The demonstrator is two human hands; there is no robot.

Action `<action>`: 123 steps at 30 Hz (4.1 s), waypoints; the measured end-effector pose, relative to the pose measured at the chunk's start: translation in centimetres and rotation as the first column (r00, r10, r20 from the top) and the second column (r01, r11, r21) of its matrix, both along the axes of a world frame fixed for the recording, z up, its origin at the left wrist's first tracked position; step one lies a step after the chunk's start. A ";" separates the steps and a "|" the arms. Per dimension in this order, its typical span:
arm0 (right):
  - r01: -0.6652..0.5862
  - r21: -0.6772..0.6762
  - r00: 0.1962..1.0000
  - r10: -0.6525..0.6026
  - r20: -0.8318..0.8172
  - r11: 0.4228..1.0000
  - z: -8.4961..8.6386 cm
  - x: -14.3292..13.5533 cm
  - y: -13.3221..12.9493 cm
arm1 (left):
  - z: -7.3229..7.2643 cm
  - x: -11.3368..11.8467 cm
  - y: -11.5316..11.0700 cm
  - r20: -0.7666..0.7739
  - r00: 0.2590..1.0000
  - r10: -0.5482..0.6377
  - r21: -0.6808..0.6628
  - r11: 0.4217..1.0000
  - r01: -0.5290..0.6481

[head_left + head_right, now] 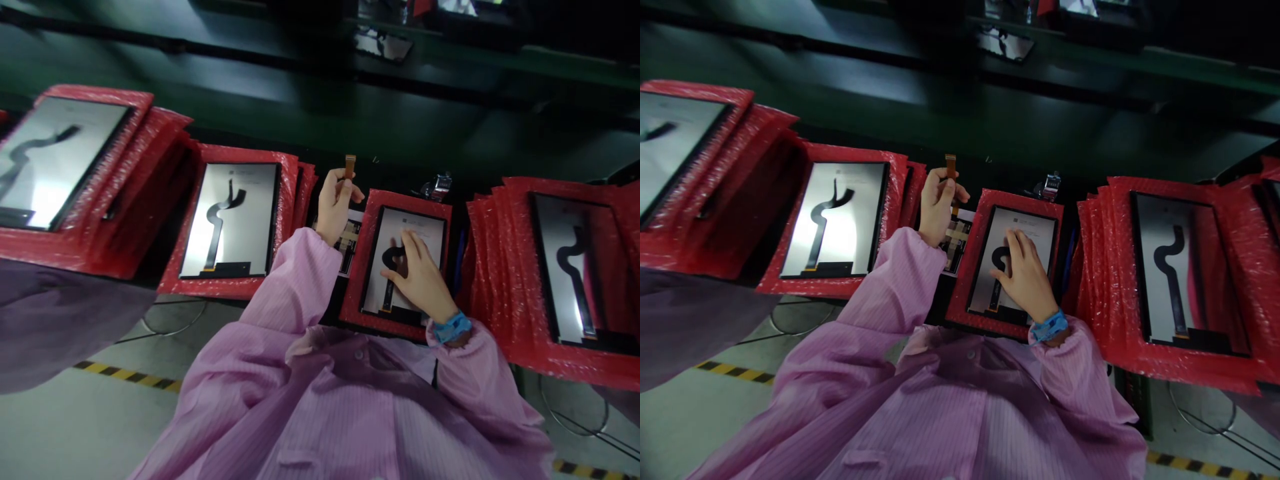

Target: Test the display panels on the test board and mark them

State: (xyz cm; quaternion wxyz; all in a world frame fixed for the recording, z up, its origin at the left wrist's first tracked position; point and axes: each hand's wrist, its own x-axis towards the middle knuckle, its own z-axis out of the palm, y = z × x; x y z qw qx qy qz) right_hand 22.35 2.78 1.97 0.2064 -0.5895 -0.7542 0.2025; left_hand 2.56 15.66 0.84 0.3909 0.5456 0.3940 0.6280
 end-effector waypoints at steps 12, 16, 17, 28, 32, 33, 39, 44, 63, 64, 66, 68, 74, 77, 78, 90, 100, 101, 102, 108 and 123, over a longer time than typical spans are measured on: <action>0.102 0.012 0.907 -0.088 -0.413 0.995 -0.1 -0.3 -1.3 | 1.2 0.0 -1.1 -0.100 0.995 -0.027 0.045 0.998 0.032; 0.089 0.002 0.852 -0.075 -0.519 0.996 0.3 -0.8 -1.4 | 1.2 0.0 -1.1 -0.155 0.985 -0.070 0.026 0.997 0.075; 0.054 -0.035 0.843 -0.064 -0.534 0.998 0.5 -0.9 -1.2 | 1.2 -0.1 -1.2 -0.174 0.981 -0.083 0.019 0.996 0.087; -0.158 -0.025 0.832 0.119 -0.542 0.987 1.3 -2.3 2.5 | 2.9 -1.0 -2.0 -0.602 0.750 -0.275 0.069 0.917 0.392; -0.258 0.012 0.873 0.239 -0.425 0.966 1.2 -1.3 2.8 | 2.8 -0.8 -1.8 -0.648 0.688 -0.326 0.016 0.898 0.440; -0.279 0.004 0.884 0.259 -0.389 0.960 1.3 -1.1 2.9 | 2.8 -0.8 -1.8 -0.658 0.677 -0.329 -0.001 0.900 0.436; -0.346 0.056 0.902 0.349 -0.255 0.937 1.3 -0.1 3.9 | 2.6 -1.0 -2.3 -0.693 0.613 -0.378 -0.077 0.885 0.459; -0.343 0.100 0.911 0.357 -0.208 0.934 0.6 -0.2 4.1 | 2.2 -1.1 -2.5 -0.780 0.491 -0.389 -0.086 0.843 0.531; -0.308 0.102 0.930 0.322 -0.179 0.946 -0.1 -0.4 4.4 | 2.7 -1.2 -2.7 -0.858 0.373 -0.353 -0.100 0.828 0.552; -0.310 0.101 0.929 0.324 -0.179 0.945 -0.1 -0.4 4.4 | 2.8 -1.3 -2.7 -0.856 0.376 -0.355 -0.101 0.828 0.552; -0.314 0.102 0.928 0.328 -0.178 0.944 -0.2 -0.4 4.5 | 2.8 -1.3 -2.8 -0.851 0.379 -0.363 -0.106 0.826 0.553; -0.316 0.104 0.927 0.330 -0.178 0.943 -0.1 -0.4 4.5 | 2.8 -1.3 -2.8 -0.851 0.378 -0.365 -0.110 0.827 0.551; -0.333 0.078 0.924 0.342 -0.169 0.940 -0.1 -0.4 4.4 | 2.7 -1.1 -2.9 -0.858 0.365 -0.360 -0.125 0.837 0.532; -0.338 0.075 0.922 0.346 -0.171 0.938 -0.2 -0.3 4.5 | 2.8 -1.1 -3.0 -0.853 0.371 -0.367 -0.139 0.845 0.516; -0.338 0.077 0.921 0.347 -0.176 0.938 -0.2 -0.3 4.5 | 2.8 -1.1 -3.0 -0.851 0.372 -0.371 -0.145 0.847 0.512; -0.385 0.044 0.902 0.386 -0.192 0.922 0.0 0.2 4.5 | 3.0 -1.4 -3.1 -0.821 0.397 -0.411 -0.171 0.840 0.515; -0.364 0.018 0.913 0.361 -0.193 0.931 0.2 -0.2 4.4 | 2.4 -0.3 -3.1 -0.839 0.399 -0.371 -0.161 0.868 0.469; -0.357 0.016 0.915 0.353 -0.196 0.934 0.1 -0.2 4.4 | 2.6 -0.3 -3.1 -0.850 0.389 -0.357 -0.156 0.874 0.460; -0.349 0.017 0.917 0.345 -0.200 0.937 0.1 -0.2 4.4 | 2.9 -0.4 -3.2 -0.860 0.391 -0.328 -0.135 0.885 0.446; -0.315 0.057 0.909 0.319 -0.269 0.947 0.1 -0.1 4.4 | 4.0 -3.0 -7.9 -0.750 0.647 0.135 0.140 0.989 -0.045; -0.222 0.107 0.912 0.246 -0.330 0.969 0.2 -0.1 3.9 | 0.3 -4.1 -13.8 -0.996 0.004 -0.092 -0.092 0.995 0.026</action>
